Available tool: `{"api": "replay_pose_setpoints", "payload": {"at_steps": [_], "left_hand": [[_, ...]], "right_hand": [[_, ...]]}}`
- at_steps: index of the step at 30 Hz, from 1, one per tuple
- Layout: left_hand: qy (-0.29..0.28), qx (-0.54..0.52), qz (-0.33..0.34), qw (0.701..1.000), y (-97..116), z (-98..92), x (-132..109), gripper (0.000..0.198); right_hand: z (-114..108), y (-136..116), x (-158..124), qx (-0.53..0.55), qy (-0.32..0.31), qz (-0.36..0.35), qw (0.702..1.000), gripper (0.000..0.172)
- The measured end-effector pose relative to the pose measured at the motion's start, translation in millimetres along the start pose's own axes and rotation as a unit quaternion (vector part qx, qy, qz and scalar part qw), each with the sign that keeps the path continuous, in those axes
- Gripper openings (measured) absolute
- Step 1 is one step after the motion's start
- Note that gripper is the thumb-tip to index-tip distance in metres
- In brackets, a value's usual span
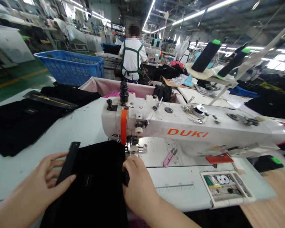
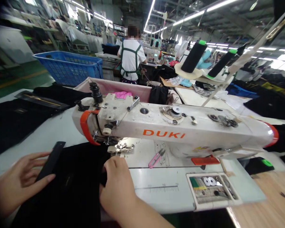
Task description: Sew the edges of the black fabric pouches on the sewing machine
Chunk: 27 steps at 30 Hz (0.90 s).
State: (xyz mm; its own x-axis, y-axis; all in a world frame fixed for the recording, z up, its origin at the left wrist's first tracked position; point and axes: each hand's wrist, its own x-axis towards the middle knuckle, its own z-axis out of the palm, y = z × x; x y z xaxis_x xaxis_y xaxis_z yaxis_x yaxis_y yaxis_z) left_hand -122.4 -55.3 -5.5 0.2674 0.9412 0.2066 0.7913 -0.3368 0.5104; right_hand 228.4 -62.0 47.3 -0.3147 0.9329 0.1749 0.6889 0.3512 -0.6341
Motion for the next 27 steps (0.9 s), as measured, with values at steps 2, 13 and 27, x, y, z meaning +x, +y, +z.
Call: {"api": "replay_pose_setpoints", "payload": {"at_steps": [2,13,27], "left_hand": [[0.010,-0.105,-0.126,0.986,19,-7.3,17,0.058],[-0.096,0.198,0.234,0.947,99,0.9,73,0.078],[-0.182,0.226,0.385,0.876,126,14.6,106,0.032]], "right_hand": [[10,-3,-13,0.016,0.023,-0.052,0.998,0.033],[20,-1,-45,-0.074,-0.038,-0.162,0.983,0.027],[28,19,-38,-0.115,0.045,-0.258,0.958,0.028]]}}
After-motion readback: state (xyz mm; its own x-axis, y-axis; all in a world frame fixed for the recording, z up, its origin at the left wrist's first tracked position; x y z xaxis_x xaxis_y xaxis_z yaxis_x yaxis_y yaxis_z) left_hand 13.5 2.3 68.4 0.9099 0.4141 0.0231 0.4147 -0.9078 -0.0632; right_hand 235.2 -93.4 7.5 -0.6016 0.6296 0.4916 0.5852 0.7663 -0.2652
